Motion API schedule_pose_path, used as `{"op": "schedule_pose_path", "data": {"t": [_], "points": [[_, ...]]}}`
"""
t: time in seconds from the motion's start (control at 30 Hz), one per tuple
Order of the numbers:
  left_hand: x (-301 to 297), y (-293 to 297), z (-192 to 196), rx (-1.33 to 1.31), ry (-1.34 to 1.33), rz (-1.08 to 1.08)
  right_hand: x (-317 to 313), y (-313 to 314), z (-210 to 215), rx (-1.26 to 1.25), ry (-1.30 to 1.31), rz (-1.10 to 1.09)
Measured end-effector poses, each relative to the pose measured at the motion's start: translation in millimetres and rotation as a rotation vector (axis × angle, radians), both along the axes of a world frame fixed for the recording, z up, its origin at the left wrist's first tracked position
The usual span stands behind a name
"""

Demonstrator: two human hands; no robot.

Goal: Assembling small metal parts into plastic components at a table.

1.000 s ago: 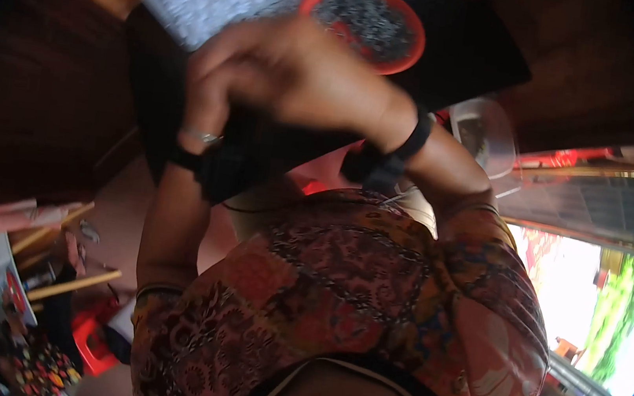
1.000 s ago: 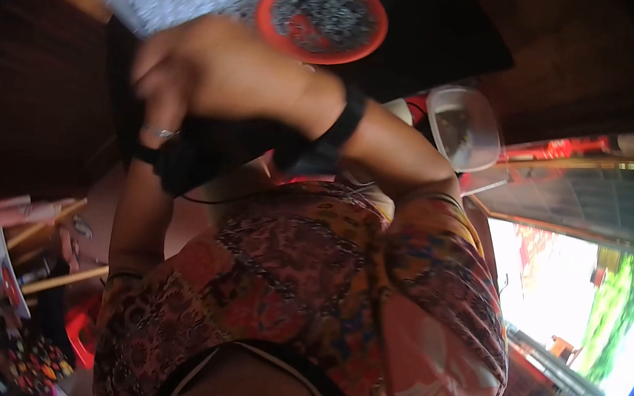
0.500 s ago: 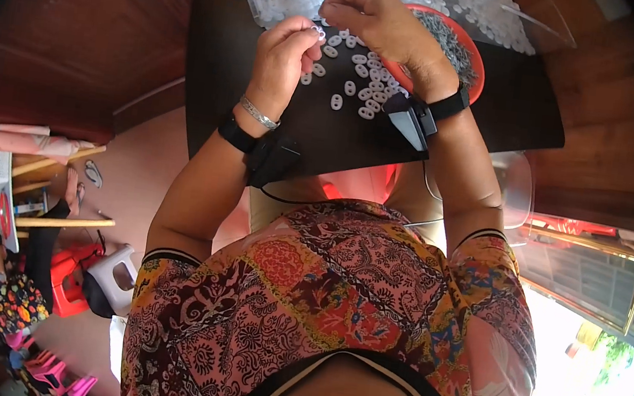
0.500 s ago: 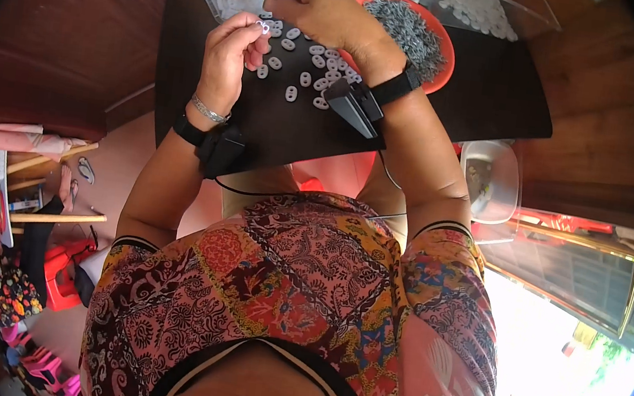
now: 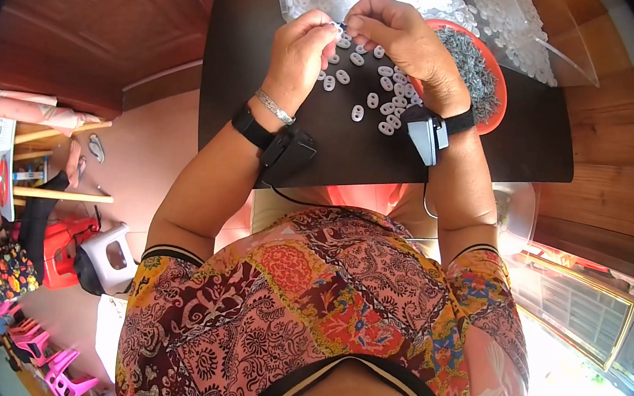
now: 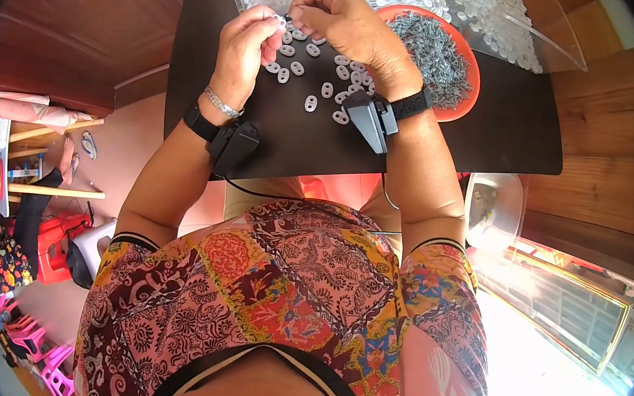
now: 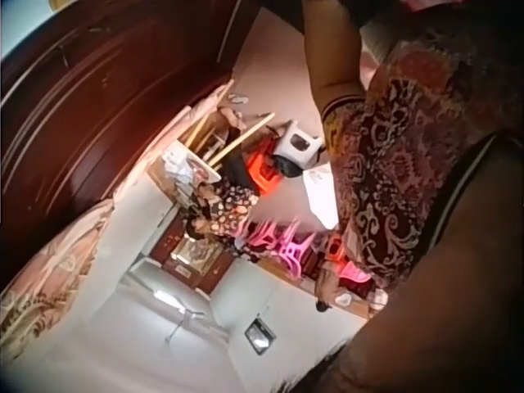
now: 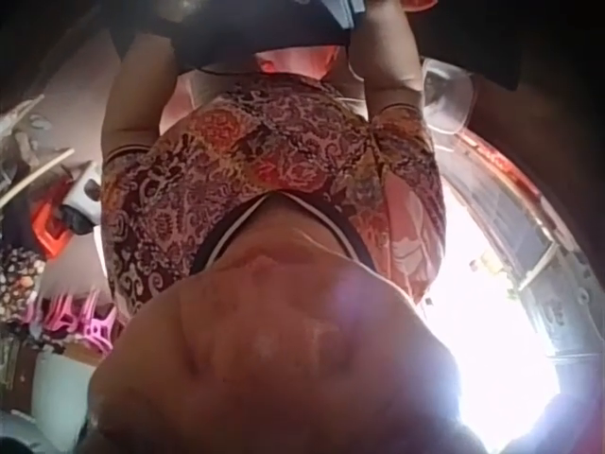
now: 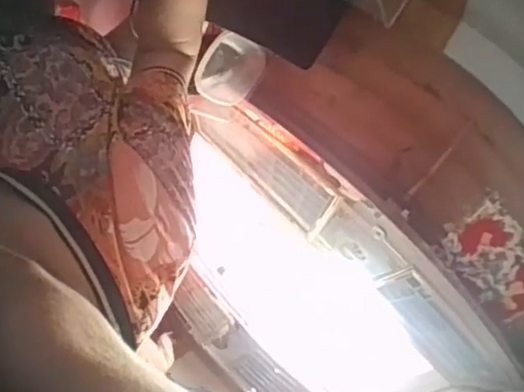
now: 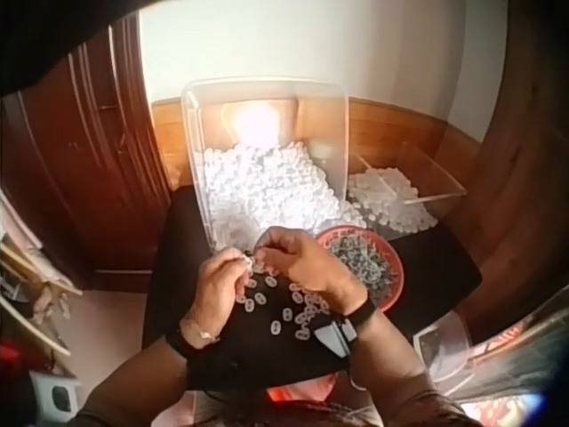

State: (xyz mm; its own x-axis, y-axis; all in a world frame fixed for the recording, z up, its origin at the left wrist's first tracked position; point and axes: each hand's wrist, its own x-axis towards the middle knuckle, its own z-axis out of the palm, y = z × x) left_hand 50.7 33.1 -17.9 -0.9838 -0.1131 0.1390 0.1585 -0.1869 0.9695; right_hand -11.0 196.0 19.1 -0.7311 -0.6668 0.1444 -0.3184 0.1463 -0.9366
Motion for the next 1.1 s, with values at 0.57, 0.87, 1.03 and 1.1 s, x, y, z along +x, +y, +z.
{"op": "schedule_pose_path", "data": {"t": [0.57,0.87,1.03,1.1], "points": [[0.7,3.1,-3.2,-0.089,0.003,-0.027,-1.9,0.9,-7.8,0.094,0.182,-0.01],[0.9,5.4,-4.3,-0.137,-0.01,-0.03,-0.2,2.5,-7.9,0.142,0.276,-0.038],[0.5,7.7,-5.0,-0.216,0.049,0.001,3.7,2.4,-3.3,0.188,0.322,-0.063],[1.2,7.7,-5.2,-0.228,0.049,0.001,1.8,2.0,-5.4,0.2,0.364,-0.06]]}}
